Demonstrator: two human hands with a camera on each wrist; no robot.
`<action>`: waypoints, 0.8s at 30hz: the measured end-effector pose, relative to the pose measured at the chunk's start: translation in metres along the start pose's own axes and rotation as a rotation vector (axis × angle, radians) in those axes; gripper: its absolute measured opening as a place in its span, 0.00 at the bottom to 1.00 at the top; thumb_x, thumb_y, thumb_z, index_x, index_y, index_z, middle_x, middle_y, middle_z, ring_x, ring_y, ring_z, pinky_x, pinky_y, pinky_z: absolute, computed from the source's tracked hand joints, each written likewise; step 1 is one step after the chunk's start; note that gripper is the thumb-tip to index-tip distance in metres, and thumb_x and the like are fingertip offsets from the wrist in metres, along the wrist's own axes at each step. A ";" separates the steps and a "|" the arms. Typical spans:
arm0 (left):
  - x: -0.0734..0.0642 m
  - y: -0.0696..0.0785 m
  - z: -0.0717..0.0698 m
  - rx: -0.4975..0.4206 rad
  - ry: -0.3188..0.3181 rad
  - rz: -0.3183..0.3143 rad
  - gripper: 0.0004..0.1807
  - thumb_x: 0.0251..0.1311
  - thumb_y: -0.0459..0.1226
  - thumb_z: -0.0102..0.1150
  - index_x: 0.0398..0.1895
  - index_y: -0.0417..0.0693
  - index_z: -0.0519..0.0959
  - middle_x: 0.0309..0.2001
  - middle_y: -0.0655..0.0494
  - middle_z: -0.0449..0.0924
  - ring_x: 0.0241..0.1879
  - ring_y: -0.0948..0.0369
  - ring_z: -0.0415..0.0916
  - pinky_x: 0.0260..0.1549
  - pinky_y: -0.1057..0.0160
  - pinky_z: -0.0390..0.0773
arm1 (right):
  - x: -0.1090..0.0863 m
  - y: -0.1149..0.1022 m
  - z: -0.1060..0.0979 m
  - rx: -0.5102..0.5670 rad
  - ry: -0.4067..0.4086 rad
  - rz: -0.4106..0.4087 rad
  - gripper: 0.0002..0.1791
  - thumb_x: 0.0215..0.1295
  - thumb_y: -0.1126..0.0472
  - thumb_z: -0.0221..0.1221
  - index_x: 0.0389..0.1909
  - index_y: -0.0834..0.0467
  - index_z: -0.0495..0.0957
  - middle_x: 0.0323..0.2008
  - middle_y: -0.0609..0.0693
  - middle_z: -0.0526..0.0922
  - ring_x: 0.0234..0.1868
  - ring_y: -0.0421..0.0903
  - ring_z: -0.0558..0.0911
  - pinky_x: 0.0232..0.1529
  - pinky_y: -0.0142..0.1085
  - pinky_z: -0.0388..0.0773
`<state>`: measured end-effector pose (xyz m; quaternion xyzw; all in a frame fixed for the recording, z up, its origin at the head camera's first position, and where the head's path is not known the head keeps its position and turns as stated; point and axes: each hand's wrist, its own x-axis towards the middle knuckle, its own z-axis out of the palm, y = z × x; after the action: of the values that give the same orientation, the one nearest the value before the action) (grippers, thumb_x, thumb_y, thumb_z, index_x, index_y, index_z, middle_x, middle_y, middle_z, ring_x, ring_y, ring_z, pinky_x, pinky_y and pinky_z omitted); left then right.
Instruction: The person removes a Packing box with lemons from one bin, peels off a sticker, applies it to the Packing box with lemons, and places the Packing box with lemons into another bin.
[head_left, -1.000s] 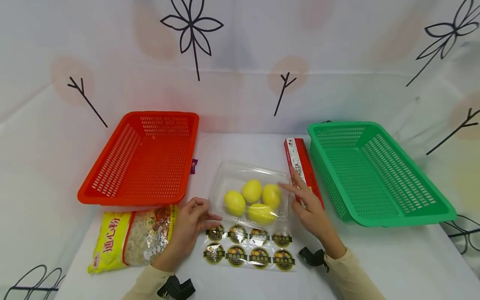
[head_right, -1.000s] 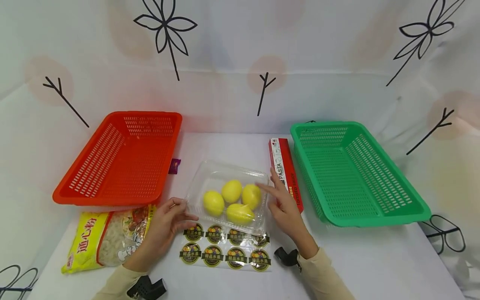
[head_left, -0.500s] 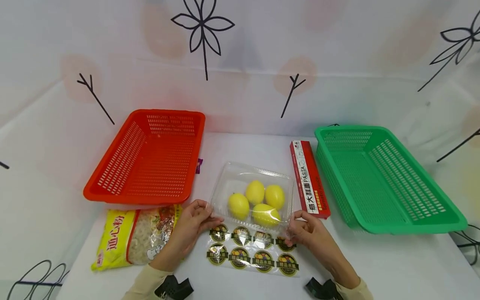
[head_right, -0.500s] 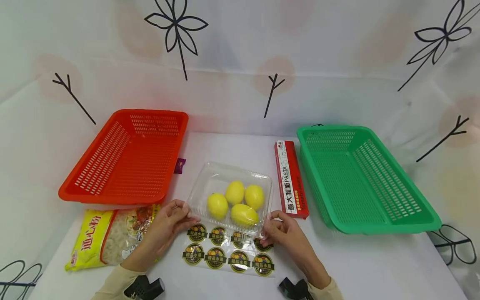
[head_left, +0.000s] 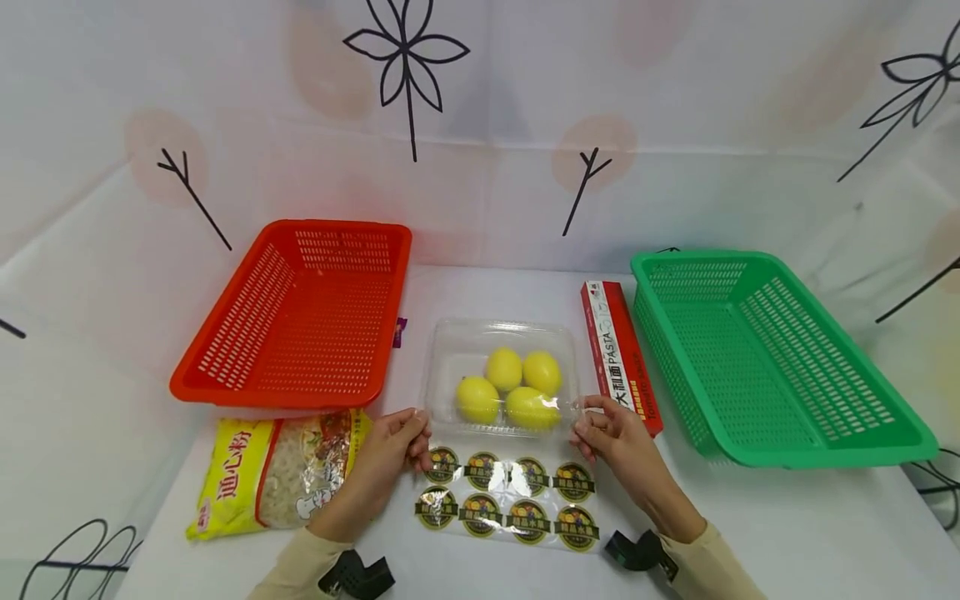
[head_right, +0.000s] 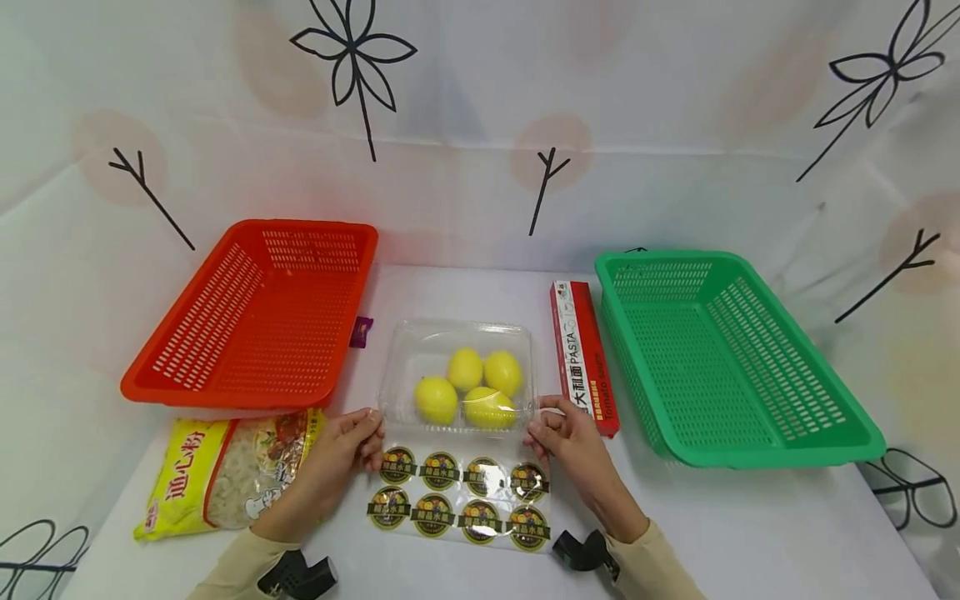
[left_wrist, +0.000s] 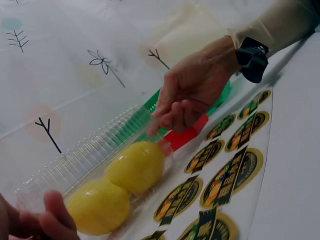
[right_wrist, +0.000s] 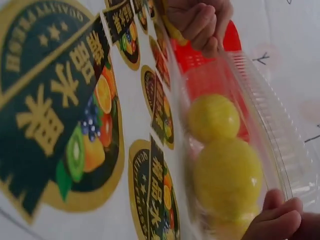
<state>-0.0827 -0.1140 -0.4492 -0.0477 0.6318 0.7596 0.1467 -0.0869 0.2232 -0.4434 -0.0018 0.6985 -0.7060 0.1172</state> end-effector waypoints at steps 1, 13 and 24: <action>0.000 0.000 0.001 -0.011 0.008 -0.006 0.19 0.82 0.40 0.49 0.34 0.33 0.74 0.19 0.53 0.68 0.18 0.59 0.77 0.19 0.66 0.75 | 0.000 0.000 0.002 -0.005 0.027 0.008 0.18 0.77 0.69 0.57 0.61 0.73 0.65 0.36 0.61 0.84 0.32 0.46 0.83 0.35 0.34 0.83; -0.041 0.000 0.001 0.735 0.088 0.381 0.14 0.69 0.30 0.60 0.56 0.35 0.81 0.52 0.46 0.81 0.52 0.49 0.80 0.53 0.49 0.81 | -0.032 0.011 0.012 -1.099 -0.062 -0.309 0.37 0.44 0.42 0.82 0.49 0.59 0.79 0.42 0.46 0.77 0.44 0.48 0.74 0.41 0.48 0.73; -0.047 -0.005 -0.006 0.321 -0.350 0.029 0.15 0.72 0.34 0.62 0.49 0.26 0.80 0.40 0.39 0.87 0.37 0.53 0.86 0.38 0.62 0.84 | -0.031 0.009 -0.004 -0.557 -0.197 -0.230 0.15 0.61 0.59 0.75 0.44 0.54 0.80 0.41 0.47 0.87 0.42 0.44 0.84 0.45 0.39 0.81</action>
<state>-0.0367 -0.1265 -0.4432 0.1177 0.7101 0.6481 0.2487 -0.0557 0.2328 -0.4472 -0.1812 0.8454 -0.4927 0.0988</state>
